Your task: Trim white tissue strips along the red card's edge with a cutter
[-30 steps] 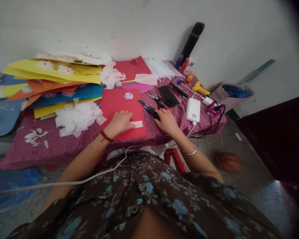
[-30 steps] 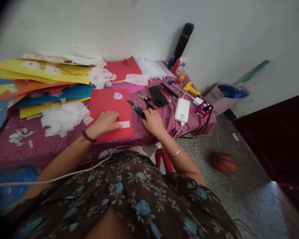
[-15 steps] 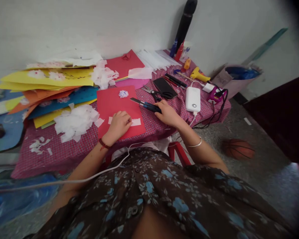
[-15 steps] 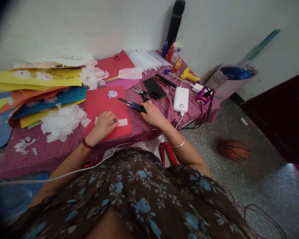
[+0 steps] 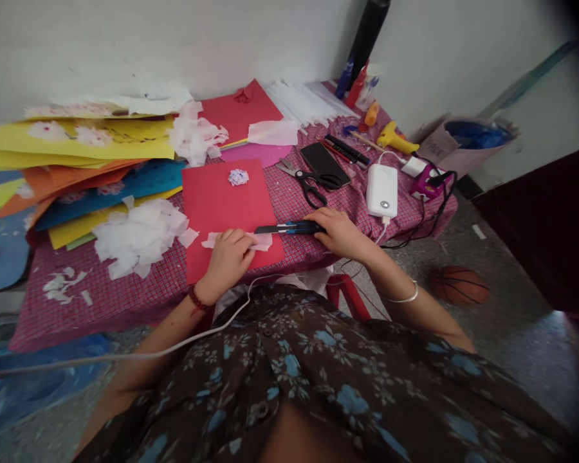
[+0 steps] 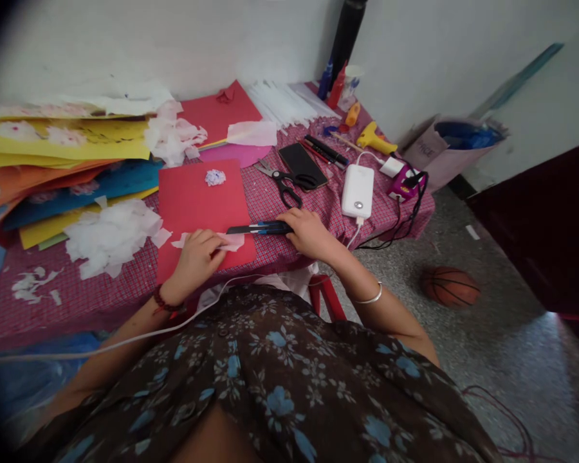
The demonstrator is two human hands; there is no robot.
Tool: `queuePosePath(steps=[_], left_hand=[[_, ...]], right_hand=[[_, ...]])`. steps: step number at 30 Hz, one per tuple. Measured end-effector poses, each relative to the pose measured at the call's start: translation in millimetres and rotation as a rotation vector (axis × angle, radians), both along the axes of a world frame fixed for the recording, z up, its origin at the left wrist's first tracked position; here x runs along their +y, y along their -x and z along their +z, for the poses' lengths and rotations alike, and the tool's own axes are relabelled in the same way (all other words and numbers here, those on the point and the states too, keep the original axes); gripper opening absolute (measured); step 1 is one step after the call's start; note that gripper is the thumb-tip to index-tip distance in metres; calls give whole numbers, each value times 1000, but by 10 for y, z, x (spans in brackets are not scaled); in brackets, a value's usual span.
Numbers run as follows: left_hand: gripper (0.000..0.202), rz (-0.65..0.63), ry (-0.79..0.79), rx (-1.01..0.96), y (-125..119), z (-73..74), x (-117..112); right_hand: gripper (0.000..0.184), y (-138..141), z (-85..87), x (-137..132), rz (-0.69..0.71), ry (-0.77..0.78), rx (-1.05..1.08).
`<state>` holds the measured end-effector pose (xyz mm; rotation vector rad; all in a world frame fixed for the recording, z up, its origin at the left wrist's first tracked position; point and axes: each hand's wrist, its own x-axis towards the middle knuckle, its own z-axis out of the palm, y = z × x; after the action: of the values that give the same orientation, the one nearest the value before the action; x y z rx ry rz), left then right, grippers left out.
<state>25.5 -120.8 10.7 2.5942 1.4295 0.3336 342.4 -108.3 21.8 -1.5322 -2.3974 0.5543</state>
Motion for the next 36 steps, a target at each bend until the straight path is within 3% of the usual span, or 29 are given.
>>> queuePosePath(steps=[11,17,22,29,36], left_hand=[[26,5,213,221,-151,435,72],[25,-60,319,285,-217,600,180],[25,-65,359,276,-119,618,242],[23,-5,403,158,-28,497,273],[39,-37,480,94,-39,511,426]], right_hand=[[50,47,140,-32,26,3,-95],[50,24,110,-45,65,17,-65],[54,30,47,57,91,38,-60],[53,-14,18,212,189,27,-35],[54,-70,-13,280,239,-1,-40]])
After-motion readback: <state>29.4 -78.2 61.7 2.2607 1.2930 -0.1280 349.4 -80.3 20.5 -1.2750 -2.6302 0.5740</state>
